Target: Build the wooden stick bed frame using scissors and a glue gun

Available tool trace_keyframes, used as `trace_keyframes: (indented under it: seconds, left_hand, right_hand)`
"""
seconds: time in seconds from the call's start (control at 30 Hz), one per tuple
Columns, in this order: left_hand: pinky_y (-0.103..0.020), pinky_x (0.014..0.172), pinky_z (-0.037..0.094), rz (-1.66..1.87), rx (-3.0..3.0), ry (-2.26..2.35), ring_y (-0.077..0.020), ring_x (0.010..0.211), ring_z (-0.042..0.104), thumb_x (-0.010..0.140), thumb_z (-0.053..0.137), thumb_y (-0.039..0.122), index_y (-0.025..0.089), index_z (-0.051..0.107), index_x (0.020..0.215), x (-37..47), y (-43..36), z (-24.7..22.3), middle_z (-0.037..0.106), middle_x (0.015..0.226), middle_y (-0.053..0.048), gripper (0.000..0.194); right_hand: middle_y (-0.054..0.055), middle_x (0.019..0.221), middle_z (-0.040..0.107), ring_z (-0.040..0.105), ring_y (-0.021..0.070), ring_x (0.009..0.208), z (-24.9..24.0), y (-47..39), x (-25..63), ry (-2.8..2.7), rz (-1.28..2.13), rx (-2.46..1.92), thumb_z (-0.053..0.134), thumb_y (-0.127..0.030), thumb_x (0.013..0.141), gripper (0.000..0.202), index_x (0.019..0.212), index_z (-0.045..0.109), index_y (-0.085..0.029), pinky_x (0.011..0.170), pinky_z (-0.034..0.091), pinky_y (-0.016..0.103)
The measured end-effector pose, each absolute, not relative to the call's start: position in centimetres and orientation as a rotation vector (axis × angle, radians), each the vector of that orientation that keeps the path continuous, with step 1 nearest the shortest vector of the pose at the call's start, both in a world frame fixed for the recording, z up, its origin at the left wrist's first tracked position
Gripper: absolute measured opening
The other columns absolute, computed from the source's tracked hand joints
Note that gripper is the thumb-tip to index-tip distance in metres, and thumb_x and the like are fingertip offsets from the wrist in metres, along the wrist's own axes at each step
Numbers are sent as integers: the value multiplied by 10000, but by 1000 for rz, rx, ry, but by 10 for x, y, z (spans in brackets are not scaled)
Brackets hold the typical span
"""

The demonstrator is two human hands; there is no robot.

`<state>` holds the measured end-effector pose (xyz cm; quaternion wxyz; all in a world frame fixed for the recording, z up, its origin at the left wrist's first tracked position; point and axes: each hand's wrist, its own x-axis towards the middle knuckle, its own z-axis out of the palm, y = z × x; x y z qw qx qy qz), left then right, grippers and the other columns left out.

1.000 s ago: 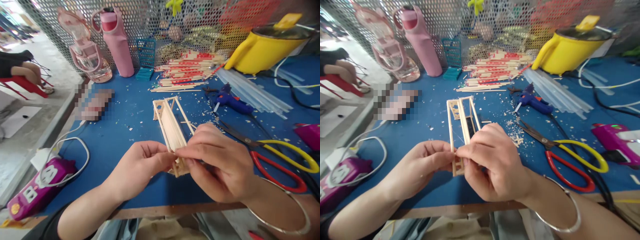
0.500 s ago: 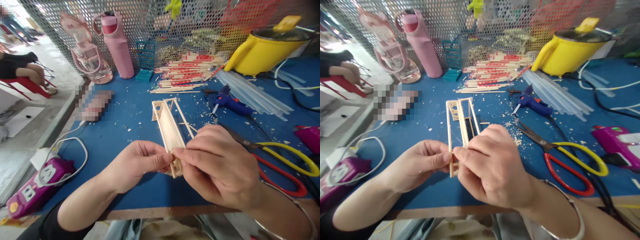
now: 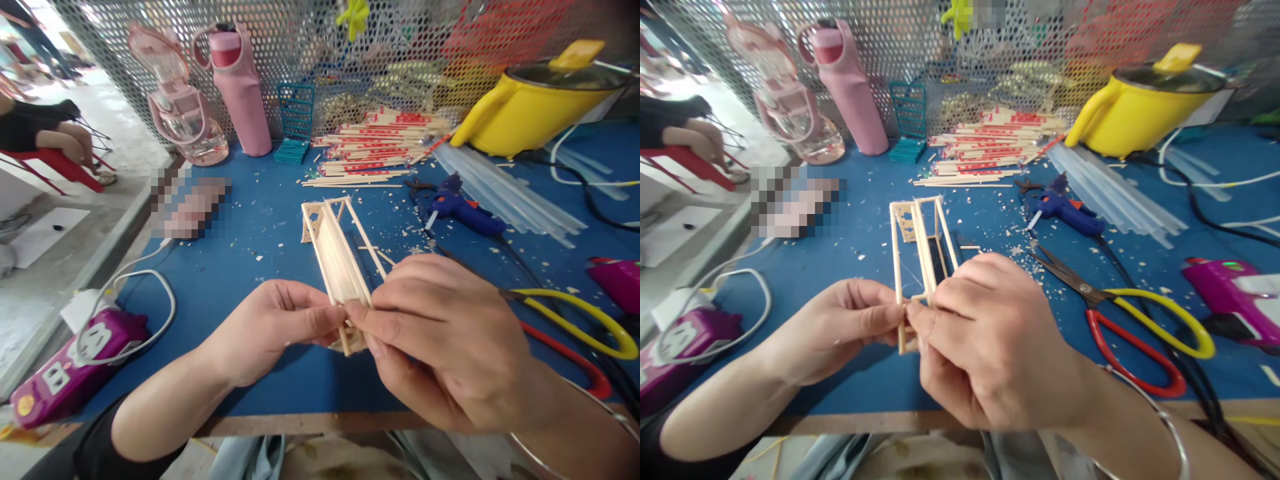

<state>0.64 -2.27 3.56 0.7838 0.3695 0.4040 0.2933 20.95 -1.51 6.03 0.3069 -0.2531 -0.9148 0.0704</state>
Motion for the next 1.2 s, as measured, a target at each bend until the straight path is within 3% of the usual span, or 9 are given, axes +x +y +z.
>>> trace_keyframes:
  seconds: [0.23,0.33,0.4,0.47,0.67,0.8,0.87,0.97,1.2]
  left_hand:
    - [-210,638,454,622,779,953,-91,615,594,732,721,340,115,692,684,8,-22,44,673,662,-28,232]
    - [-178,599,428,593,835,956,-61,577,560,734,722,319,121,688,672,5,-17,47,658,640,-10,211]
    - [-169,577,413,558,875,958,-52,557,539,732,722,312,124,682,665,4,-12,49,646,625,0,204]
    - [-168,564,407,528,918,943,-52,550,531,739,712,302,125,672,651,3,-5,52,634,609,6,202]
    - [-174,562,412,493,1053,934,-55,542,514,732,695,259,112,659,636,2,13,59,618,588,8,180]
    - [-180,553,407,515,1075,976,-59,534,508,719,683,252,113,643,610,-5,15,54,610,578,10,181]
    - [-186,550,405,541,1042,958,-62,524,502,702,688,260,116,643,602,-8,14,48,607,572,9,181]
    - [-199,561,409,589,982,901,-69,532,505,683,710,279,119,657,626,-11,12,41,608,582,6,178]
    - [-211,604,406,561,990,824,-81,575,520,724,720,371,112,674,668,-17,8,36,610,608,-13,268]
  right_hand:
    - [28,793,655,561,178,726,59,-15,213,-2369,355,-644,577,-152,763,206,957,632,-193,711,464,380]
    - [75,1052,640,572,240,976,58,-7,218,-2404,418,-647,657,-364,727,489,1170,536,-197,896,446,430]
    - [135,1286,530,453,301,1220,56,-1,220,-2495,367,-681,687,-460,686,678,1261,479,-168,1021,363,470]
    - [168,1369,458,369,310,1308,53,3,218,-2562,267,-699,668,-462,718,643,1246,496,-137,1061,312,480]
    - [164,1171,594,512,317,1109,52,-7,200,-2501,-49,-922,647,-497,741,428,959,619,-129,1035,261,534]
    - [155,1140,613,529,306,1074,70,-7,196,-2524,86,-944,644,-557,725,579,1085,576,-108,1022,258,513]
    - [107,1081,645,564,250,1020,82,3,196,-2572,261,-855,586,-486,811,459,1109,569,-137,986,304,454]
    - [15,918,684,595,171,900,96,20,192,-2650,432,-727,527,-251,876,132,929,640,-208,962,309,397]
    - [1,705,666,577,152,722,98,27,172,-2664,515,-796,652,-191,769,76,695,661,-184,766,395,324]
